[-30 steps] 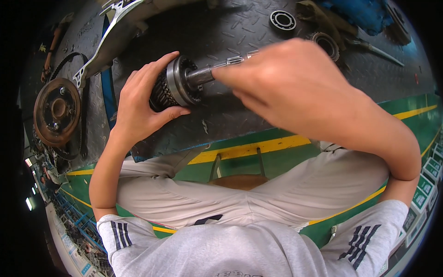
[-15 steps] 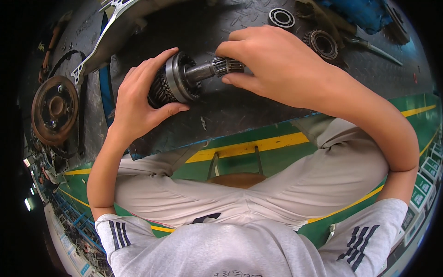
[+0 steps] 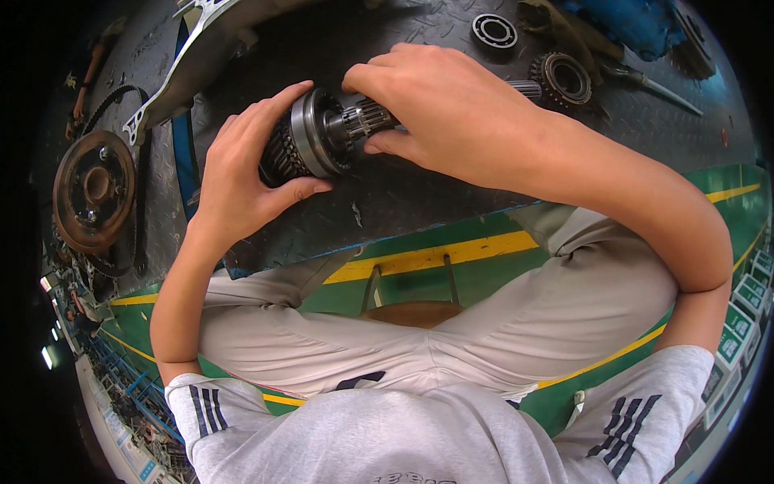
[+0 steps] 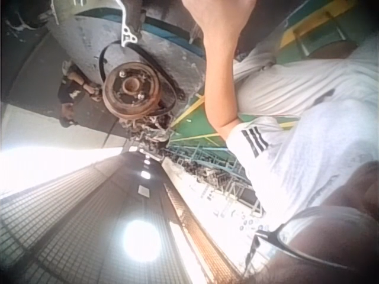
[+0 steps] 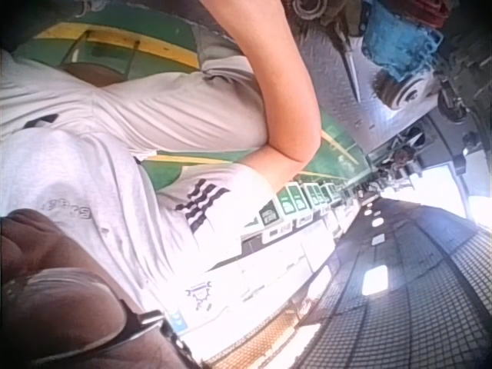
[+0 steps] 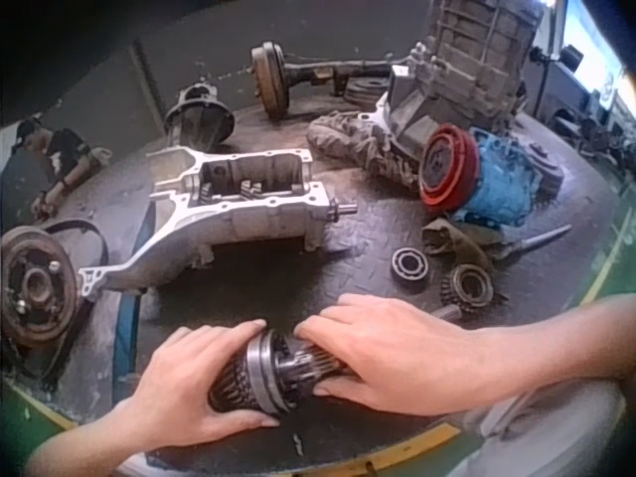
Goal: The person slides several metal gears and bearings onto a splined shaft by hand, checking the fit and rotation of the components on the shaft.
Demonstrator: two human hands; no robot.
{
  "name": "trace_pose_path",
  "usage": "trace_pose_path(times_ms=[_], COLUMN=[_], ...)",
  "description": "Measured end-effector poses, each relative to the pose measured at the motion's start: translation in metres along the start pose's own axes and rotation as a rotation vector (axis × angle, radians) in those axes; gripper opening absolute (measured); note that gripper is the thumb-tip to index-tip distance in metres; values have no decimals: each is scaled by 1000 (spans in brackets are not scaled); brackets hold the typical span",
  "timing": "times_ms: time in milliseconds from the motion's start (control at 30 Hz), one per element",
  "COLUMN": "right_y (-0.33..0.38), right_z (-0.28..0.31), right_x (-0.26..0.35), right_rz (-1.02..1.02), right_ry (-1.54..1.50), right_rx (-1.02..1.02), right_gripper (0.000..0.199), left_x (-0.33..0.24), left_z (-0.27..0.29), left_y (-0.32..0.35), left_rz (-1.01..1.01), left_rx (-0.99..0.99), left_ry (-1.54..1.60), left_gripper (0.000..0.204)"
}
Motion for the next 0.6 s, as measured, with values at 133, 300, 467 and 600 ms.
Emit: trace_pose_path(times_ms=[133,300,467,600], right_y=[-5,-7,-11,-8], right_z=[-5,-9,-9,-1], right_x=[-1,-1,0,-7], right_rz=[35,-4,-44,-168], right_ry=[1,-20,-59,-40], right_rx=[-8,14,159,275], right_gripper=[42,42,58,57], left_x=[1,1,2,2], left_z=[-1,0,-1,0], left_y=[-1,0,0,1], left_rz=[18,28,14,32], left_rx=[13,19,8,30], left_ry=[0,6,7,6], left_gripper=[98,98,98,99])
Point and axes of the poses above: each hand's wrist, its own y-axis away from the middle knuckle, its own z-axis out of the back of the hand, x = y × z, the point moved 7 cm from there along -y, towards the middle knuckle, and after that the axes turned 2 degrees about -z, right-handed, at the moved point
